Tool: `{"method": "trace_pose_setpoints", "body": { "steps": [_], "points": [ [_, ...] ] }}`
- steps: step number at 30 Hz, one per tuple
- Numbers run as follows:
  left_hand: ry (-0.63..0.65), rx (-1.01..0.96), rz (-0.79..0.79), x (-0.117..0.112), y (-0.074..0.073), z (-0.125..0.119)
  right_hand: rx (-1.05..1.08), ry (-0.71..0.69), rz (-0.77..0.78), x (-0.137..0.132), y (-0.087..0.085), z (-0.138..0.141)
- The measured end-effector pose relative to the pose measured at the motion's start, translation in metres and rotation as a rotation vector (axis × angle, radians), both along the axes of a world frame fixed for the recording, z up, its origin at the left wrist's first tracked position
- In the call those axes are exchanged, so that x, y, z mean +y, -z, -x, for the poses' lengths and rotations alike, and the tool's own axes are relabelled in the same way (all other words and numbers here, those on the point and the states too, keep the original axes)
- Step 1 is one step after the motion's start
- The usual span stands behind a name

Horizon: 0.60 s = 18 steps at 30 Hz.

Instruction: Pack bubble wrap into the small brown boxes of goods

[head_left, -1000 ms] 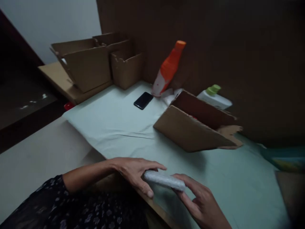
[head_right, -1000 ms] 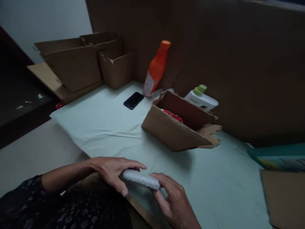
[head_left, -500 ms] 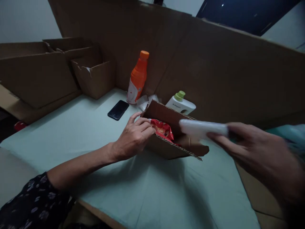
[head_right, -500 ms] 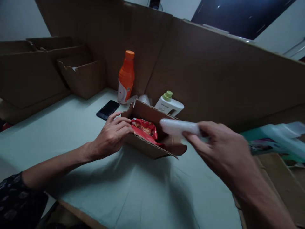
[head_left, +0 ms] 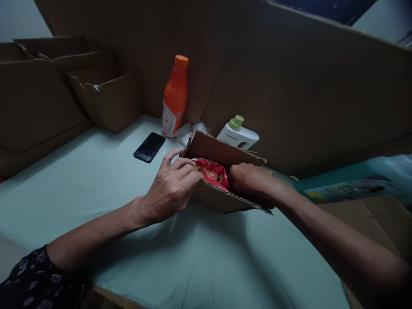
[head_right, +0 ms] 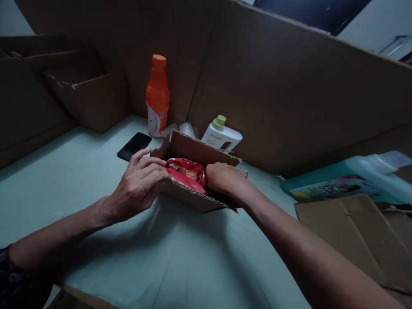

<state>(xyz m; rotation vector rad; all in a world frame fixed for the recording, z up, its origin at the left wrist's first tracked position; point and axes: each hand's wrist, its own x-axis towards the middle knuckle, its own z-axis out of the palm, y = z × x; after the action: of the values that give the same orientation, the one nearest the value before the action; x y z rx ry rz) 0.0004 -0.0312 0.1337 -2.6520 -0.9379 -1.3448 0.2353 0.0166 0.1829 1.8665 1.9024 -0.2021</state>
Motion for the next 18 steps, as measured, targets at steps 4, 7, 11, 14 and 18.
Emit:
{"method": "trace_pose_setpoints", "body": {
  "steps": [4,7,11,14,18],
  "points": [
    [-0.007,-0.002,-0.02,0.003,0.0,-0.001,0.0,0.001,0.03,0.002,-0.001,0.0],
    [-0.006,0.009,-0.039,0.003,0.0,-0.002,-0.009,0.007,0.005,-0.004,-0.008,0.004],
    [-0.011,0.016,-0.043,0.003,0.001,-0.002,-0.046,0.036,-0.057,-0.014,-0.013,0.01],
    [-0.021,0.008,-0.039,0.003,0.002,-0.003,-0.04,0.051,-0.042,-0.013,-0.008,0.012],
    [-0.015,0.005,-0.039,0.004,0.005,-0.006,-0.018,0.045,-0.018,-0.006,-0.002,0.012]
  ]
}}
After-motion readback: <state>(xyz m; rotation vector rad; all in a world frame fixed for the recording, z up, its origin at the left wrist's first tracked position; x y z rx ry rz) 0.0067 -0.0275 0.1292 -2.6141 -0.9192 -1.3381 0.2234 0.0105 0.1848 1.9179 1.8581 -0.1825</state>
